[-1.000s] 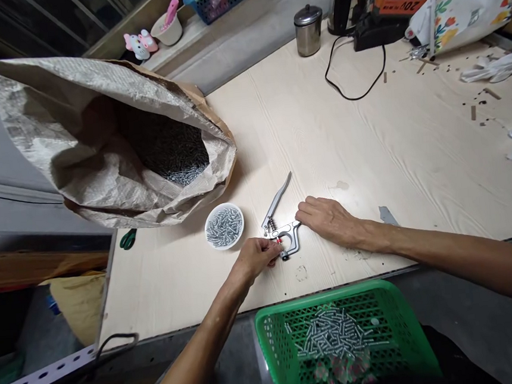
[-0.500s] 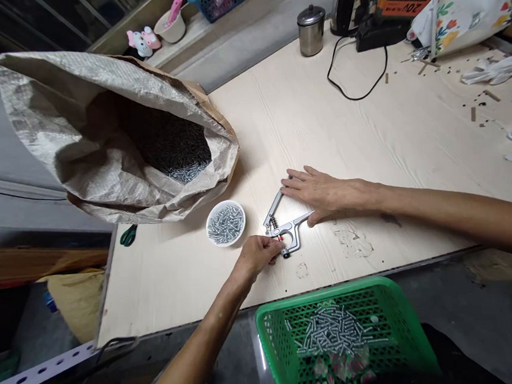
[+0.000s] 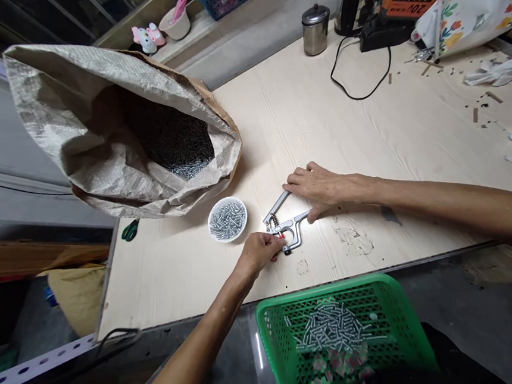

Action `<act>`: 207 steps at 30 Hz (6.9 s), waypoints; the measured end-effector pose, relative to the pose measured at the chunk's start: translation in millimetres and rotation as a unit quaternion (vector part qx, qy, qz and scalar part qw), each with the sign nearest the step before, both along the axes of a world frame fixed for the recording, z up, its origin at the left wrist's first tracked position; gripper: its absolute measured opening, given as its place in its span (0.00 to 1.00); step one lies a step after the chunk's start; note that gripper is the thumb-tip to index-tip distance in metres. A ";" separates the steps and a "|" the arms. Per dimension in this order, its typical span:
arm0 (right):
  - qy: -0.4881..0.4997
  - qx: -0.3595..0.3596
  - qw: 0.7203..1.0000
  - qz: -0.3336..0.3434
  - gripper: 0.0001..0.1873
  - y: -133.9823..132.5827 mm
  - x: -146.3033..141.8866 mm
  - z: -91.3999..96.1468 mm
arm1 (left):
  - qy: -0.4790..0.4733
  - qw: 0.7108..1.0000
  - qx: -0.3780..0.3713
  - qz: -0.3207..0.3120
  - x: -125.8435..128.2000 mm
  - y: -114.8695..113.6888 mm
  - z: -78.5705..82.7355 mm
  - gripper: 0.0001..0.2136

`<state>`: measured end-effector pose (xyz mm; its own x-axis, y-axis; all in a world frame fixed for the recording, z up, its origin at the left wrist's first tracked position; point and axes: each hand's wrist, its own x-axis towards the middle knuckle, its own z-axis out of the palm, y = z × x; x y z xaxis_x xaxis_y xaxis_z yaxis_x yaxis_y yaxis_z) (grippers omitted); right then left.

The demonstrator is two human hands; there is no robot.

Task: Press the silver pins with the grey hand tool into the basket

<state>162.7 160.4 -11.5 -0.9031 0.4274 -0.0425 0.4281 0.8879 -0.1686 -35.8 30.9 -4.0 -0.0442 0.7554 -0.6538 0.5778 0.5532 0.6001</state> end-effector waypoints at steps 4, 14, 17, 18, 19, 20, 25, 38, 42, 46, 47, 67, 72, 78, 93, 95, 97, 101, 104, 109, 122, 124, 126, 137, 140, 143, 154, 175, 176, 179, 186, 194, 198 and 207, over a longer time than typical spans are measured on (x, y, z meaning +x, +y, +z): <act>-0.013 -0.013 1.000 -0.003 0.30 -3.5 2.7 2.1 | 0.029 1.000 -0.012 0.006 3.3 -5.4 3.3 0.18; 0.010 -0.015 1.000 -0.009 0.26 -20.0 4.7 0.1 | 0.258 0.857 0.388 -0.221 40.2 1.7 -4.5 0.25; -0.001 -0.029 0.999 -0.030 0.30 -24.5 8.3 0.8 | 0.241 0.848 0.365 -0.299 36.7 22.8 -9.3 0.30; -0.003 -0.034 0.999 -0.043 0.31 -25.4 10.2 1.0 | 0.245 0.847 0.349 -0.316 35.9 28.0 -8.9 0.31; -0.002 -0.039 0.998 -0.053 0.31 -26.2 12.1 1.1 | 0.253 0.846 0.335 -0.329 35.9 32.0 -7.7 0.31; 0.004 -0.046 0.997 -0.061 0.30 -26.7 14.0 1.1 | 0.263 0.844 0.324 -0.338 36.8 34.7 -6.0 0.32; 0.038 -0.067 0.994 -0.083 0.18 -28.0 17.4 -0.7 | 0.280 0.838 0.310 -0.351 46.0 37.9 -0.3 0.20; 0.076 -0.061 0.994 -0.049 0.19 -31.9 18.9 -7.5 | 0.260 0.837 0.388 -0.284 41.0 23.9 -5.9 0.12; 0.129 0.007 0.991 -0.025 0.30 -52.0 25.3 -11.9 | 0.209 0.844 0.479 -0.123 21.7 -6.8 14.7 0.13; 0.135 0.002 0.990 -0.038 0.07 -63.5 13.8 -29.7 | 0.187 0.896 0.402 0.008 -1.7 -38.4 27.4 0.11; 0.139 -0.004 0.989 -0.043 0.05 -64.5 10.7 -34.5 | 0.189 0.907 0.375 0.022 -6.2 -44.5 26.4 0.11; 0.291 -0.134 0.939 -0.124 0.12 -57.4 30.5 -51.4 | 0.291 0.836 0.365 -0.288 -6.2 -50.3 -7.0 0.11; 0.315 -0.145 0.929 -0.131 0.12 -55.0 30.2 -56.7 | 0.223 0.812 0.424 -0.334 8.6 -98.7 23.8 0.07; 0.292 -0.139 0.937 -0.134 0.14 -56.7 28.5 -55.7 | 0.313 0.796 0.469 -0.222 -18.7 -72.2 38.0 0.08; 0.281 -0.109 0.944 -0.130 0.13 -57.2 28.0 -52.9 | 0.307 0.867 0.393 0.002 -57.5 -13.7 29.5 0.08; 0.274 -0.093 0.949 -0.124 0.14 -58.7 27.5 -50.3 | 0.222 0.895 0.383 0.049 -48.1 -19.7 33.4 0.08; 0.262 -0.065 0.957 -0.111 0.15 -60.8 26.5 -49.1 | 0.146 0.920 0.356 0.074 -35.0 -24.6 32.4 0.08; 0.228 -0.004 0.971 -0.075 0.16 -64.7 24.1 -52.9 | 0.071 0.941 0.323 0.065 -7.8 -28.2 20.3 0.07; 0.212 0.021 0.975 -0.060 0.15 -64.9 23.6 -56.8 | 0.046 0.953 0.294 0.065 4.1 -27.8 10.8 0.07; 0.189 0.027 0.979 -0.076 0.14 -64.8 23.3 -51.8 | -0.003 0.965 0.248 0.079 6.8 -26.0 5.5 0.07; 0.283 -0.031 0.951 -0.122 0.12 -93.3 -16.5 -4.6 | -0.151 0.925 0.249 0.243 28.0 -27.3 25.9 0.16; 0.289 0.000 0.947 -0.141 0.12 -95.0 -19.2 -4.5 | -0.161 0.919 0.250 0.261 32.4 -30.6 19.7 0.15; 0.287 0.041 0.946 -0.147 0.13 -99.2 -20.6 -3.8 | -0.162 0.913 0.263 0.268 36.5 -34.2 13.8 0.13; 0.168 0.070 0.978 -0.106 0.06 -78.2 9.9 -32.7 | -0.035 0.961 0.167 0.219 15.4 -39.9 -1.7 0.17; 0.175 0.040 0.979 -0.096 0.06 -73.0 12.8 -46.6 | -0.021 0.972 0.146 0.185 11.5 -36.2 -8.6 0.16; 0.191 0.033 0.978 -0.079 0.11 -75.9 12.8 -52.6 | -0.001 0.978 0.146 0.147 8.6 -34.6 -12.5 0.15; 0.189 0.055 0.979 -0.061 0.13 -80.5 17.3 -55.1 | 0.042 0.994 0.084 0.053 4.0 -19.5 -1.5 0.12; 0.175 -0.037 0.983 -0.047 0.13 -71.0 29.5 -47.2 | -0.370 0.916 -0.096 0.120 7.5 -161.7 72.6 0.07; 0.179 -0.039 0.982 -0.049 0.13 -71.1 28.6 -47.6 | -0.390 0.904 -0.124 0.123 8.6 -173.0 67.2 0.07; 0.190 -0.038 0.980 -0.051 0.12 -71.5 25.9 -48.5 | -0.436 0.875 -0.167 0.127 10.2 -196.2 50.6 0.09; 0.137 -0.036 0.987 -0.075 0.09 -75.3 18.2 -36.1 | -0.404 0.896 -0.176 0.049 7.4 -205.2 44.6 0.07; 0.024 0.020 0.997 -0.077 0.09 -69.9 14.2 -24.4 | -0.315 0.941 -0.125 0.024 15.4 -169.2 42.3 0.13; 0.017 0.033 0.996 -0.081 0.08 -73.1 15.5 -17.3 | -0.318 0.942 -0.105 -0.021 58.7 -150.0 50.9 0.12; -0.037 0.039 0.995 -0.078 0.11 -73.0 17.9 -2.3 | -0.452 0.854 -0.256 -0.029 154.2 -151.5 17.2 0.06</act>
<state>180.6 87.4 -13.8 -0.8206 0.5675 -0.0681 0.5712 0.8183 -0.0638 118.4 -120.6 13.1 0.6808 0.3435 -0.6470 0.0420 0.8635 0.5027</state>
